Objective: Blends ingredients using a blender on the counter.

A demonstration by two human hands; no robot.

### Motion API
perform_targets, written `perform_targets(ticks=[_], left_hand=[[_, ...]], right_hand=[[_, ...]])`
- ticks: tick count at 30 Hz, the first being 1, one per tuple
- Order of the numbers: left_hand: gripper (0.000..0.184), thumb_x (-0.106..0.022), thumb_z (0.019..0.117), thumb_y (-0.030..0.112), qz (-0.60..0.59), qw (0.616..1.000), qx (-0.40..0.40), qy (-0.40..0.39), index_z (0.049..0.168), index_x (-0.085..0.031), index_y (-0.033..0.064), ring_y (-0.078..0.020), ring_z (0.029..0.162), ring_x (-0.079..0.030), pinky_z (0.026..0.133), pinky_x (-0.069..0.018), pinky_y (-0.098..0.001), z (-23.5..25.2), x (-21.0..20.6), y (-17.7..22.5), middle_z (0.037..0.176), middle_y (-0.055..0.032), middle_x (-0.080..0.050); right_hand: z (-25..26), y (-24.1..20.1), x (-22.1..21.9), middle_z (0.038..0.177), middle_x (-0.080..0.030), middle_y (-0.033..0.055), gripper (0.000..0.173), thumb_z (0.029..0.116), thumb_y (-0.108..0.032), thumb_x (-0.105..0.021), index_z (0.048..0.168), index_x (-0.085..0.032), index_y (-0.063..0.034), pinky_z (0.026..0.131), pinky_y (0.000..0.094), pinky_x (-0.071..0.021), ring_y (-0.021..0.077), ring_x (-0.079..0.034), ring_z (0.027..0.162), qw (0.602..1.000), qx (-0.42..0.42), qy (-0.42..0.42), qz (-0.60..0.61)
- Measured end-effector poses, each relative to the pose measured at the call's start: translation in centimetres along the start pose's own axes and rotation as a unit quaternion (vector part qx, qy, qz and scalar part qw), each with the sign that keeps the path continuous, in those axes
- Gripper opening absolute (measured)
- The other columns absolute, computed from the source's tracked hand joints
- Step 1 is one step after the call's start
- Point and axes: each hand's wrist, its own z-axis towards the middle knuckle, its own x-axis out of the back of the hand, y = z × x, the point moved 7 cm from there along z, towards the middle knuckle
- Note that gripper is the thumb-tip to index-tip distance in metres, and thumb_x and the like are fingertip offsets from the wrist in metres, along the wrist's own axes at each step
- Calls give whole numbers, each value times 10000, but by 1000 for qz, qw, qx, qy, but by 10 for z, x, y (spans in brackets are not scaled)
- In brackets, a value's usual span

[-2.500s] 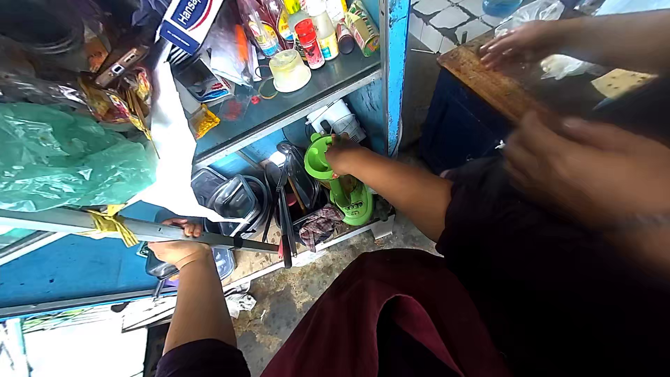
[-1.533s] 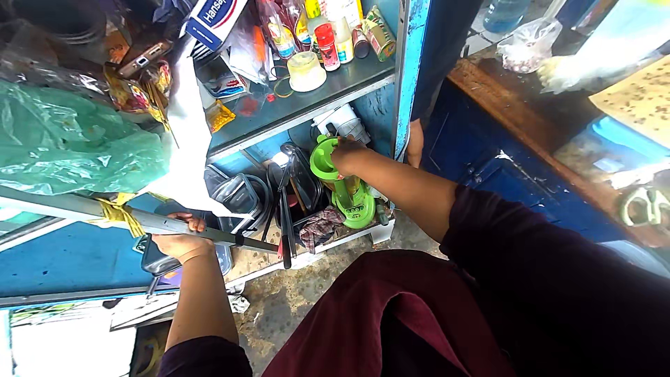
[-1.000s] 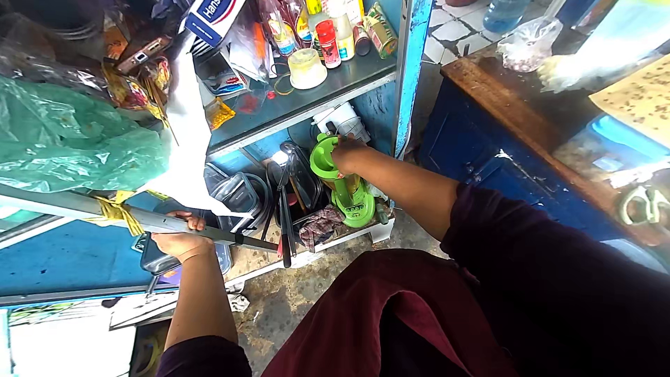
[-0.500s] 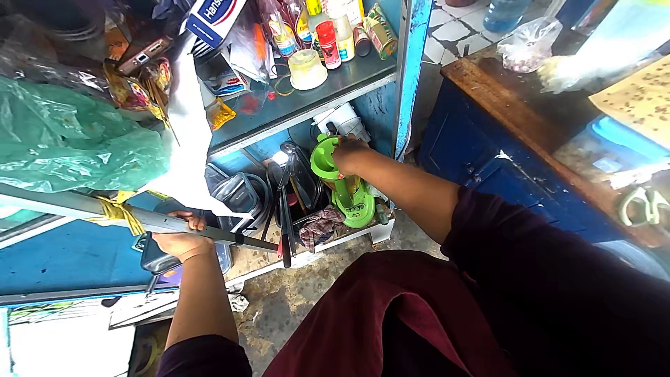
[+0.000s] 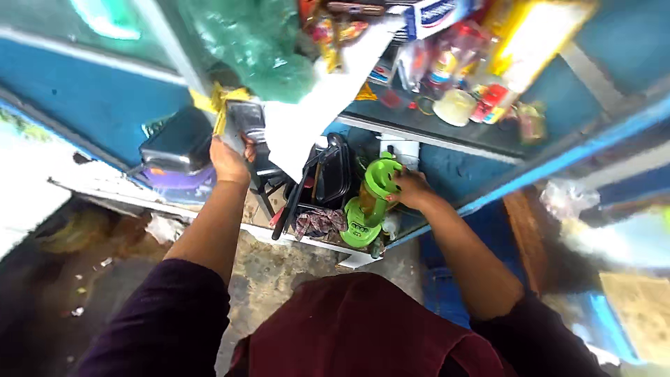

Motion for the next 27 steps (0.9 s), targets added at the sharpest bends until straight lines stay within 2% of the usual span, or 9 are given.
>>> perform_targets(ticks=[3,5,9,14,17,20,22,25,27], left_hand=[[575,-1,1083,286,-11,1000,16,9,900,-527,145,-46,501,-471,493,-433,-229,-1,-1,1,642,72,-557],[606,28,1076,275,-12,1000,13,-2,899,-534,135,-45,510,-477,512,-442,-229,-1,-1,2,638,75,-556],[578,-1,1074,250,-16,1000,-4,-8,895,-539,138,-39,524,-495,523,-451,-227,-1,0,2,653,82,-567],[571,-12,1087,256,-32,999,-5,-14,941,-543,106,-41,517,-498,512,-448,-217,0,2,1,680,61,-589],[568,-31,1090,268,-18,1000,-6,-16,974,-555,83,-41,545,-510,537,-465,-232,1,2,-1,720,53,-602],[564,-61,1092,263,-12,1000,-19,-13,996,-574,50,-35,554,-502,537,-461,-234,1,4,1,725,45,-596],[563,-75,1088,255,-16,999,-31,-21,980,-587,46,-37,556,-491,537,-452,-236,2,5,1,718,37,-589],[571,-79,1091,270,-27,998,-44,-39,903,-583,81,-51,534,-479,524,-437,-248,0,3,-1,656,44,-556],[565,-85,1090,274,-22,998,-50,-39,890,-579,84,-57,528,-472,520,-429,-251,1,2,1,649,40,-547]], right_hand=[[-2,-5,4,1616,-308,342,758,932,-317,-787,1510,-462,50,1181,683,-272,530,-342,1465,1000,-10,-1,0],[-1,-7,6,1633,-277,338,779,934,-299,-787,1531,-430,51,1178,689,-277,541,-327,1469,1000,-24,-17,-2],[-1,-4,3,1657,-240,322,835,934,-277,-790,1568,-361,55,1188,675,-275,530,-314,1486,999,-40,-12,4],[-1,-1,-1,1714,-139,241,888,950,-273,-773,1620,-264,12,1220,631,-229,477,-242,1536,996,-82,-22,28],[0,-1,4,1714,-118,251,997,912,-239,-811,1653,-175,-38,1207,658,-244,501,-256,1526,997,-71,-14,25],[6,-2,5,1711,-102,265,958,941,-269,-779,1651,-182,-32,1207,659,-246,526,-262,1515,996,-63,-56,-1],[9,-1,4,1712,-88,267,944,945,-282,-774,1646,-197,-26,1200,664,-265,527,-275,1510,995,-70,-76,-5],[8,-1,2,1724,-41,242,970,946,-287,-774,1655,-161,-40,1200,653,-277,509,-266,1522,992,-89,-91,-13],[6,-10,9,1718,-69,253,970,946,-300,-774,1649,-167,-19,1210,650,-255,526,-258,1519,989,-96,-99,-50]])
